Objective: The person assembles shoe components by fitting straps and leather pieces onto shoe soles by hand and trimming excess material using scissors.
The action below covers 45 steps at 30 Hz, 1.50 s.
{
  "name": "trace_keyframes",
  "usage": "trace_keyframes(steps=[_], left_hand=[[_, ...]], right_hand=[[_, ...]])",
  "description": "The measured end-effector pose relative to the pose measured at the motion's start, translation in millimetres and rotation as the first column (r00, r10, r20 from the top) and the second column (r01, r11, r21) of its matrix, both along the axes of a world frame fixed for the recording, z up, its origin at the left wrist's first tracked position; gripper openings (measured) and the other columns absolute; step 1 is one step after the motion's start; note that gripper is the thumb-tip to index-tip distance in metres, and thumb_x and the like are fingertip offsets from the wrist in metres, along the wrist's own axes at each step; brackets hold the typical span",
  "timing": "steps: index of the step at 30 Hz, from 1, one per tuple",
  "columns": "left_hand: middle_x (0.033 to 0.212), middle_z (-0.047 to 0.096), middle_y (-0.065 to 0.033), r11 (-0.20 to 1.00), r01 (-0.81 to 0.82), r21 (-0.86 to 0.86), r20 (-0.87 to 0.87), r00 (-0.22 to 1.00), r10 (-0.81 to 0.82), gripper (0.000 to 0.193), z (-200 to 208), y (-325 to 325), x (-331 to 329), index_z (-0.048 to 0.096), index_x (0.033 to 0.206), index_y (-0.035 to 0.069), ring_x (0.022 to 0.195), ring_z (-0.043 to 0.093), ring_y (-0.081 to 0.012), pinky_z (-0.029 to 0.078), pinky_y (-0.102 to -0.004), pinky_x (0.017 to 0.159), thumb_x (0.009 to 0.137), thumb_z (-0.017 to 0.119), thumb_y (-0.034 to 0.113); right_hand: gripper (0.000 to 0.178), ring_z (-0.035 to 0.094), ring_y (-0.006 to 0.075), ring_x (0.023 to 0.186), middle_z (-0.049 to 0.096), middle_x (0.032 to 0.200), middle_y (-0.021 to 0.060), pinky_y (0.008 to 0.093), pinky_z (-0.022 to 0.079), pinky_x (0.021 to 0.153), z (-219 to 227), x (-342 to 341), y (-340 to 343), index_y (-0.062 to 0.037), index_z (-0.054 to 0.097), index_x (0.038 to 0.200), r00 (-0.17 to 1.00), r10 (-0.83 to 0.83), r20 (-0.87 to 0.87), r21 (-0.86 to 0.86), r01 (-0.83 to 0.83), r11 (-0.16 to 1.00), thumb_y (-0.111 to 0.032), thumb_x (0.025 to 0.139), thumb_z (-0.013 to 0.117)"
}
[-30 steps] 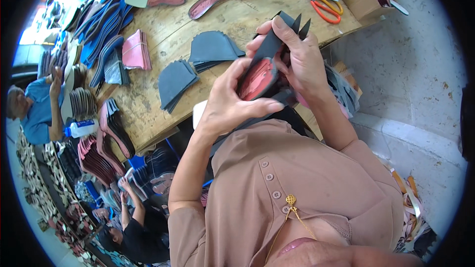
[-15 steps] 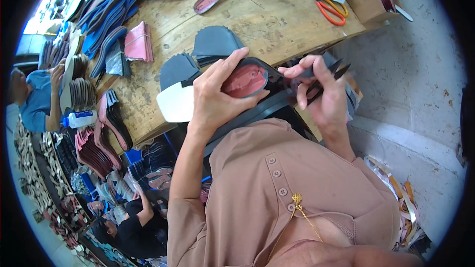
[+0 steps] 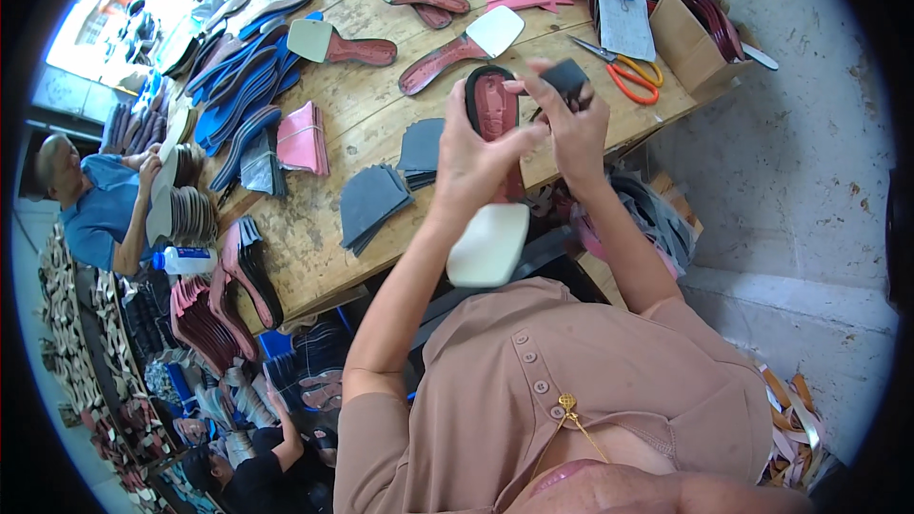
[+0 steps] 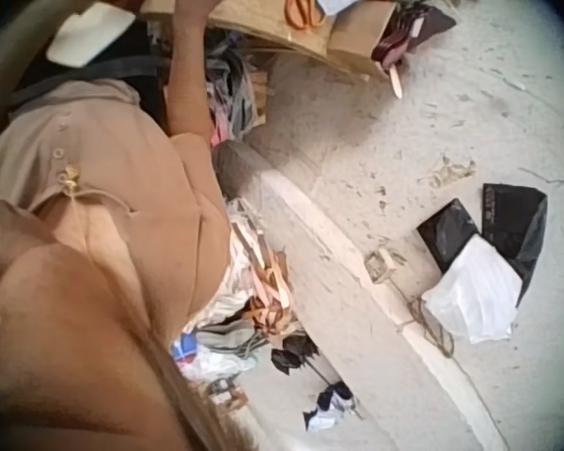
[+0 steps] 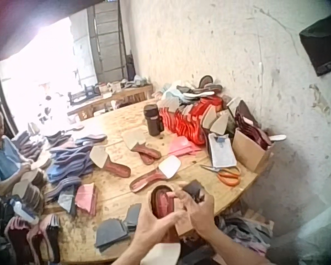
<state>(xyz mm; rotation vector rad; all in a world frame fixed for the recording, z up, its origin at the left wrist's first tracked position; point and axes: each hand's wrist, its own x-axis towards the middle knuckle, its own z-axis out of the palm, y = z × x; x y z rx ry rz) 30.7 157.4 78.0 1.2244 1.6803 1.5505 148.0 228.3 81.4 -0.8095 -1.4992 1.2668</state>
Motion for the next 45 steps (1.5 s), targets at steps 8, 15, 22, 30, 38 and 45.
trace_keyframes(steps=[8, 15, 22, 30, 38, 45], left_hand=[[0.087, 0.060, 0.0005, 0.987, -0.151, 0.059, 0.615, 0.784, 0.084, 0.025, -10.3, -4.3, -22.1, 0.056, 0.116, 0.001, 0.074, 0.055, -0.0045, 0.045, -0.0192, 0.064, 0.093, 0.057, 0.010], [0.089, 0.062, -0.0043, 0.983, -0.174, -0.063, 0.679, 0.715, 0.170, 0.024, -13.5, 8.8, -7.3, 0.057, 0.115, 0.002, 0.075, 0.057, -0.0091, 0.047, -0.0232, 0.067, 0.091, 0.055, 0.005], [0.096, 0.059, -0.0063, 0.965, -0.127, -0.229, 0.914, 0.313, 0.258, 0.024, -40.6, 23.9, -1.2, 0.054, 0.118, 0.005, 0.085, 0.060, -0.0167, 0.052, -0.0332, 0.080, 0.095, 0.047, 0.006], [0.108, 0.055, -0.0091, 0.977, 0.006, -0.214, 0.297, 0.953, 0.059, 0.042, -31.1, -20.2, -3.1, 0.052, 0.123, 0.004, 0.100, 0.055, -0.0213, 0.048, -0.0345, 0.085, 0.091, 0.058, 0.030], [0.093, 0.056, -0.0131, 0.867, 0.332, -0.373, -0.352, 0.814, -0.463, 0.080, 31.1, -28.6, 11.8, 0.057, 0.126, 0.006, 0.089, 0.058, -0.0302, 0.047, -0.0383, 0.079, 0.055, 0.086, 0.029], [0.084, 0.060, -0.0158, 0.704, 0.556, -0.442, -0.130, 0.737, -0.664, 0.056, 41.4, -32.8, 23.2, 0.061, 0.095, -0.003, 0.079, 0.059, -0.0318, 0.046, -0.0359, 0.074, 0.054, 0.086, 0.025]], right_hand=[[0.022, 0.050, 0.0015, 0.058, 0.070, 0.107, 0.0084, 0.0185, 0.036, 0.045, -7.0, 13.9, -60.4, -0.0001, 0.066, 0.108, 0.957, 0.270, -0.103, -0.020, -0.273, 0.962, -0.016, 0.095, 0.056], [0.021, 0.060, 0.0245, 0.113, 0.066, 0.114, 0.0176, 0.0350, 0.044, 0.098, -44.4, 37.0, -42.1, 0.0016, 0.062, 0.108, 0.938, 0.345, 0.040, 0.282, -0.342, 0.897, -0.014, 0.096, 0.053], [0.095, 0.040, 0.0269, 0.131, 0.035, 0.145, 0.0176, 0.0381, 0.037, 0.104, -61.1, 44.5, -78.1, -0.0035, 0.034, 0.140, 0.939, 0.338, -0.056, 0.241, -0.316, 0.918, -0.033, 0.066, 0.086], [0.098, 0.054, 0.0153, 0.098, 0.047, 0.128, 0.0126, 0.0260, 0.046, 0.078, -29.7, 65.3, -35.9, 0.0037, 0.035, 0.137, 0.990, 0.134, 0.037, 0.232, -0.139, 0.963, -0.036, 0.062, 0.085], [0.060, 0.056, 0.0102, 0.079, 0.057, 0.109, 0.0119, 0.0190, 0.041, 0.057, -27.9, 62.9, -44.3, 0.0022, 0.042, 0.124, 0.940, 0.258, -0.221, -0.195, -0.302, 0.933, -0.031, 0.082, 0.069], [0.018, 0.045, 0.0054, 0.040, 0.057, 0.055, 0.0009, 0.0194, 0.025, 0.035, -47.2, 67.8, -22.1, -0.0089, 0.060, 0.074, 0.959, -0.115, -0.259, -0.685, -0.098, 0.722, -0.018, 0.087, 0.069]])
